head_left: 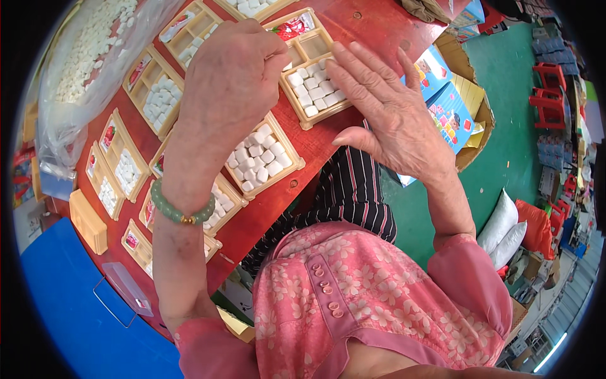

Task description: Arranging small white cubes into partitioned wooden boxes.

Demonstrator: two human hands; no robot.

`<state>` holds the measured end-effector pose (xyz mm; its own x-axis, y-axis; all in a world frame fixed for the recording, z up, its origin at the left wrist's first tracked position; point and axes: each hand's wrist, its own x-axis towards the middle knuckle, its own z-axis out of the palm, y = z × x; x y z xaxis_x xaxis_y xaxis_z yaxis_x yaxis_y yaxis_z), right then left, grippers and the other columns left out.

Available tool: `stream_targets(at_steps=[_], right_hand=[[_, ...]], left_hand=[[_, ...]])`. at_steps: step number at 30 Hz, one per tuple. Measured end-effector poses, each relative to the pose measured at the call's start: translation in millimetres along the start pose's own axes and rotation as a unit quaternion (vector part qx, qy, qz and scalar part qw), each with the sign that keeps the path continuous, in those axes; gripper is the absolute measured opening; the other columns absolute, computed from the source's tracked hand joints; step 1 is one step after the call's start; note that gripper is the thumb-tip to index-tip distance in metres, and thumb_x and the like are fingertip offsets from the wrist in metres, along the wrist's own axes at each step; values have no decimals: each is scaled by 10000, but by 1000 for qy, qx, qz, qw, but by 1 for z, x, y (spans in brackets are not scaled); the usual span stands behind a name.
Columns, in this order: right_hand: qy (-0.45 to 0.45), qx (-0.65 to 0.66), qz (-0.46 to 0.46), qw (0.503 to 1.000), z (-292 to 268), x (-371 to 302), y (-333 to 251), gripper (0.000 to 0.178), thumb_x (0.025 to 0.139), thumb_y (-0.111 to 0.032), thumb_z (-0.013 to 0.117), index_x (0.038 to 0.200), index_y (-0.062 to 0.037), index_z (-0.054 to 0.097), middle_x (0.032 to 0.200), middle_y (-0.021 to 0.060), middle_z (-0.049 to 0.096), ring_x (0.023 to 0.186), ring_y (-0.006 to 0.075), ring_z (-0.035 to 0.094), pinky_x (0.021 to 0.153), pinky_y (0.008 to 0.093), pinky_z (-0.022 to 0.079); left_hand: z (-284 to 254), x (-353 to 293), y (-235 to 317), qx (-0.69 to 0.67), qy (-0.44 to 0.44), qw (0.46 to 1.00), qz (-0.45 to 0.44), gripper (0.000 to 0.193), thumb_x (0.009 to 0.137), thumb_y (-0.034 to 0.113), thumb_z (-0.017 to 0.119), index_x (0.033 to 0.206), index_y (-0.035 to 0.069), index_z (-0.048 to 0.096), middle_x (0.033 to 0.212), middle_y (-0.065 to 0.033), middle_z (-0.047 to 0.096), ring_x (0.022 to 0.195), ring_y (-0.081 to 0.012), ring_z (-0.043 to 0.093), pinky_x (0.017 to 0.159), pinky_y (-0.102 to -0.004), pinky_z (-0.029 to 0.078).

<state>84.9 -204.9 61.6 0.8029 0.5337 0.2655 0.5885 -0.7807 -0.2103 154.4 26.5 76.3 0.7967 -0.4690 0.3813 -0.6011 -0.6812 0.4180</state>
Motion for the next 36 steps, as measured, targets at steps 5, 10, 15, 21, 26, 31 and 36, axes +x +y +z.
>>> stream_targets(at_steps=[5,10,15,21,26,31,36], right_hand=[[-19,-5,-3,1000,10,4,-2,830,870,-659,568,1466,-87,490,1518,118,487,1436,274,424,1180,636,203],[-9,14,6,1000,6,8,-7,842,867,-663,568,1489,-105,466,1514,114,494,1432,267,430,1183,639,191],[-53,11,-24,998,14,12,-15,943,828,-707,546,1557,-136,374,1582,96,409,1458,292,389,1211,611,149],[-14,43,-30,999,24,11,-14,832,859,-636,596,1494,-116,461,1529,97,479,1432,250,429,1181,629,217],[-3,16,-32,999,22,12,-11,821,863,-615,603,1495,-113,456,1537,100,468,1430,262,428,1172,640,221],[-31,-10,-18,999,11,18,-18,854,889,-634,552,1550,-122,373,1616,102,351,1476,314,347,1199,621,143],[-72,0,-40,997,21,8,-23,788,921,-603,537,1513,-95,424,1576,97,418,1478,277,354,1210,613,91]], left_hand=[[6,3,-4,58,-44,997,-18,136,837,159,709,861,26,733,883,-142,687,910,-335,662,810,-452,536],[10,5,-5,64,-41,997,-32,137,831,164,702,833,28,720,820,-166,680,855,-355,669,779,-478,536],[15,4,-8,-7,-31,999,-31,143,840,142,660,795,7,674,769,-202,654,793,-392,658,736,-492,523],[16,1,-16,-51,-57,993,-89,145,868,137,694,919,4,667,786,-133,686,716,-262,666,665,-370,512],[13,10,-13,-75,-27,992,-95,141,853,103,667,867,-37,656,786,-185,655,748,-309,645,690,-407,503],[8,7,-12,-158,65,984,-60,170,860,148,676,796,-2,629,779,-188,644,753,-387,642,692,-465,502],[-3,-5,-10,-198,64,972,-111,141,845,114,691,815,-7,626,783,-182,631,749,-366,634,695,-456,498]])
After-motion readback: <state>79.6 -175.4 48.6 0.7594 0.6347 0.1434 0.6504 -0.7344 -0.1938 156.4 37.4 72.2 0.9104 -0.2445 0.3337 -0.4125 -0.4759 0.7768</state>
